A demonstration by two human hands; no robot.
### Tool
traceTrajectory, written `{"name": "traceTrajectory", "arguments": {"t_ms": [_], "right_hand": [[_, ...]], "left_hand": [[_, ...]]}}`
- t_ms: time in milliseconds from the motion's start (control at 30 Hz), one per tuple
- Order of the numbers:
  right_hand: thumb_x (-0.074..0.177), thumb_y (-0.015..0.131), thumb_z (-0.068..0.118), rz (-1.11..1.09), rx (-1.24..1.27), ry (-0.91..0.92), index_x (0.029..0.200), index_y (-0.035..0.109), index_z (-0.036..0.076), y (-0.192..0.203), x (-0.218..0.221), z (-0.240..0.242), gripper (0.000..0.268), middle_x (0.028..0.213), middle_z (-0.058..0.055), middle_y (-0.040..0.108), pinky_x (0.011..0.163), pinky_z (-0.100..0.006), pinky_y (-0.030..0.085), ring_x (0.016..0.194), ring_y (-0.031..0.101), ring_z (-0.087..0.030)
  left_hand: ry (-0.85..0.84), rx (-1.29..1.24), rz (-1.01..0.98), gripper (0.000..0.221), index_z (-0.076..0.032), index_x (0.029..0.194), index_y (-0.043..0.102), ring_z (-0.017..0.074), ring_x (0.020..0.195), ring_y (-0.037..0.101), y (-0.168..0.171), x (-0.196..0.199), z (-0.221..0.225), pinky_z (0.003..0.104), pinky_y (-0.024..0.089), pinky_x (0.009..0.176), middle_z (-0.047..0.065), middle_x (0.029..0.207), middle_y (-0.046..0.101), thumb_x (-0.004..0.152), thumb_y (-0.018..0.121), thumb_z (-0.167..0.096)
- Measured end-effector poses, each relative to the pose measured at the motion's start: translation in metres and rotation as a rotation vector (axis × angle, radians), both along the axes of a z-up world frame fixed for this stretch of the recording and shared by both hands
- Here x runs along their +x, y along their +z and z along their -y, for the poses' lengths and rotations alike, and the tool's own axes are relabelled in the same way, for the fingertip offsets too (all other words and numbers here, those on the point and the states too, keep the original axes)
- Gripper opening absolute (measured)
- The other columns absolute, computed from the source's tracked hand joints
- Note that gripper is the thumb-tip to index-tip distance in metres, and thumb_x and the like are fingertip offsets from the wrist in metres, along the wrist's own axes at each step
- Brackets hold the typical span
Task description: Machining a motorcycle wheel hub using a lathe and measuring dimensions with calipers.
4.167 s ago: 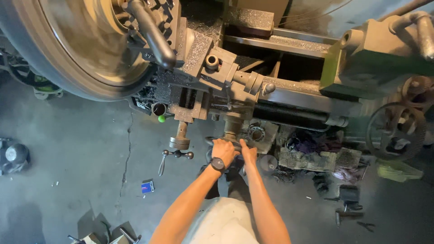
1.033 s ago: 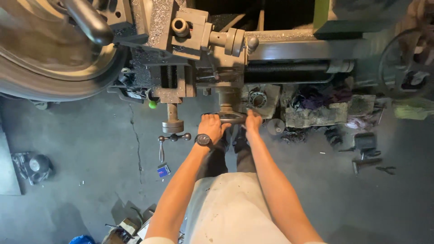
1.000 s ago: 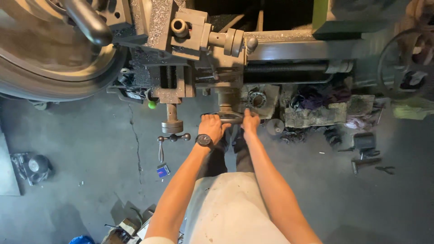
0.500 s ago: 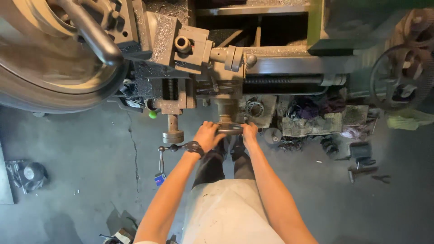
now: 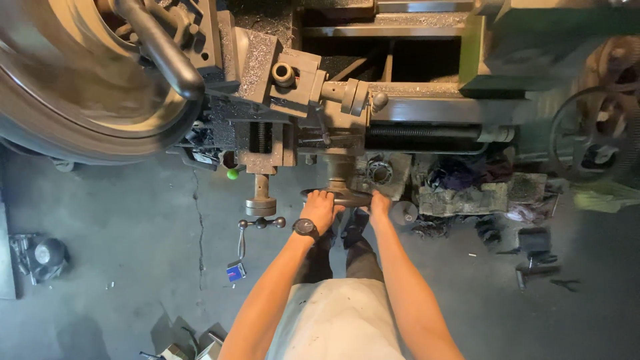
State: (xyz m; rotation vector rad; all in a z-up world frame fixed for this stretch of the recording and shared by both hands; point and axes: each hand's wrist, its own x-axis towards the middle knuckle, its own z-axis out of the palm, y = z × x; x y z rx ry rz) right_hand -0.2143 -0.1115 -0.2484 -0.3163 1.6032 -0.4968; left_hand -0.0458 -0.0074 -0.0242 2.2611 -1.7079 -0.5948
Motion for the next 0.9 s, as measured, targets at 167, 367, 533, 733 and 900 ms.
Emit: {"name": "traceTrajectory", "arguments": {"t_ms": [167, 367, 533, 733, 900], "right_hand": [[0.089, 0.083, 0.022, -0.314, -0.351, 0.323, 0.119, 0.061, -0.011, -0.01, 0.014, -0.025, 0.05, 0.108, -0.027, 0.064, 0.077, -0.052, 0.055, 0.092, 0.062, -0.035], [0.08, 0.073, 0.009, 0.036, -0.267, 0.156, 0.108, 0.066, -0.006, 0.007, 0.015, -0.019, 0.033, 0.1, -0.018, 0.071, 0.072, -0.04, 0.055, 0.085, 0.068, -0.029], [0.089, 0.065, 0.013, 0.509, 0.077, 0.129, 0.101, 0.068, 0.002, -0.075, -0.043, 0.017, 0.017, 0.094, -0.015, 0.069, 0.07, -0.041, 0.056, 0.081, 0.068, -0.029], [0.098, 0.064, 0.014, -0.401, -0.854, 0.377, 0.106, 0.074, 0.0, 0.108, -0.017, 0.023, 0.019, 0.097, -0.013, 0.072, 0.078, -0.035, 0.054, 0.085, 0.066, -0.023], [0.104, 0.062, 0.007, 0.04, -0.787, 0.39, 0.118, 0.066, -0.002, 0.318, 0.076, -0.077, 0.017, 0.11, -0.01, 0.072, 0.09, -0.028, 0.056, 0.098, 0.07, -0.016]], "left_hand": [[0.021, 0.07, 0.145, 0.042, 0.0, 0.096, 0.067, 0.0365, 0.095, 0.059, -0.009, -0.025, 0.011, 0.05, 0.044, 0.086, 0.018, 0.095, 0.066, 0.089, 0.072, -0.041], [0.045, 0.02, 0.206, 0.041, -0.002, 0.102, 0.065, 0.0367, 0.099, 0.06, -0.007, -0.048, 0.015, 0.052, 0.044, 0.09, 0.018, 0.099, 0.065, 0.084, 0.075, -0.037], [0.068, -0.391, -0.32, 0.045, 0.002, 0.127, 0.06, 0.044, 0.119, 0.057, 0.112, -0.031, -0.014, 0.047, 0.048, 0.102, 0.025, 0.126, 0.06, 0.086, 0.071, -0.008], [0.636, -0.459, -0.461, 0.015, -0.003, 0.101, 0.069, 0.0257, 0.077, 0.074, 0.15, 0.093, -0.164, 0.035, 0.058, 0.07, 0.014, 0.088, 0.072, 0.088, 0.073, -0.01], [1.316, -0.965, -0.711, 0.023, -0.005, 0.093, 0.064, 0.0105, 0.058, 0.055, 0.066, 0.36, -0.281, 0.027, 0.046, 0.052, 0.002, 0.074, 0.064, 0.103, 0.06, -0.025]]}}
